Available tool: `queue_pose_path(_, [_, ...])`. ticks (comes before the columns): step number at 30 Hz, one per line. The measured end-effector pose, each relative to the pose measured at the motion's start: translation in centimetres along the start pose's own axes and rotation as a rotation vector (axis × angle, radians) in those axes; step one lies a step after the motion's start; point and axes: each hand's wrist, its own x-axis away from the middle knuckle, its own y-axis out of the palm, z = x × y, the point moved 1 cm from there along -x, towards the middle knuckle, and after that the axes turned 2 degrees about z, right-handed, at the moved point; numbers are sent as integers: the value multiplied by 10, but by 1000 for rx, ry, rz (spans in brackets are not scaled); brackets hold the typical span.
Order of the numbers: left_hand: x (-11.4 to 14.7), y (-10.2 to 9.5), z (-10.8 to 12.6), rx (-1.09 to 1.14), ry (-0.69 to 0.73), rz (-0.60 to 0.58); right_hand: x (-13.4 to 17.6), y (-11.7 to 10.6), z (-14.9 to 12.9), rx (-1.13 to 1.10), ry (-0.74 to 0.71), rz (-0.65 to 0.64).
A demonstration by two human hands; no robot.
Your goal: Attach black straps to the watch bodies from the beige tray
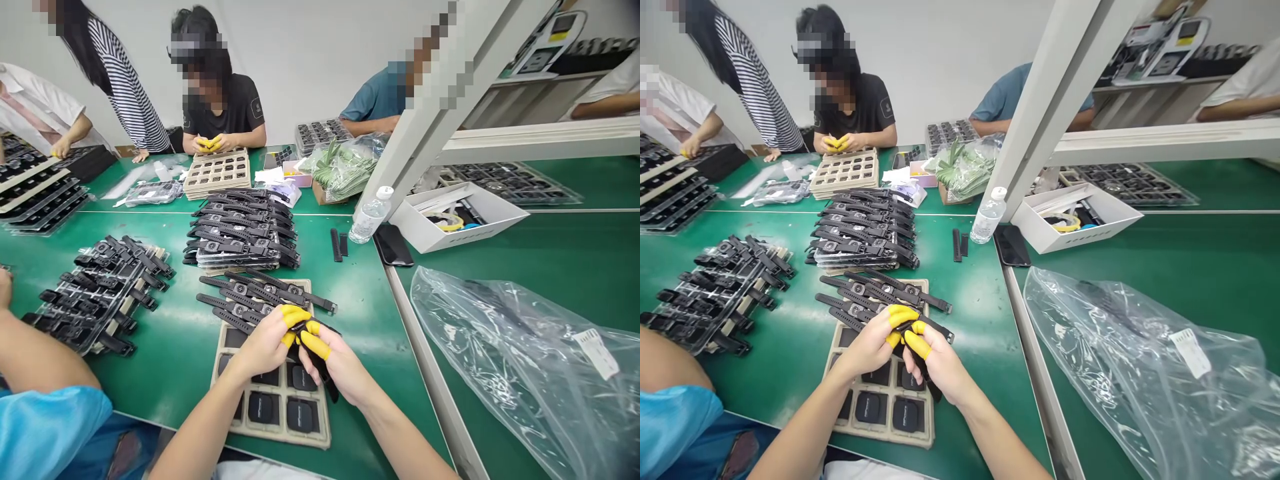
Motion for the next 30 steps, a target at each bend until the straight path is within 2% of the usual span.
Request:
queue_pose_path(4, [1, 2, -1, -17, -7, 25, -1, 0, -1, -9, 3, 30])
queue_pose_path(9, [4, 4, -2, 24, -57, 132, -2, 0, -2, -61, -49, 85])
queue_pose_path(14, [6, 4, -4, 1, -21, 12, -2, -1, -3, 23, -30, -28])
queue_pose_path(18, [6, 3, -6, -11, -28, -12, -2, -4, -3, 51, -19, -40])
queue_pose_path(22, [5, 3, -3, -10, -34, -2, -2, -4, -5, 35, -10, -36])
queue_pose_path(30, [6, 13, 0, -39, -44, 103, -2, 0, -5, -141, 0, 42])
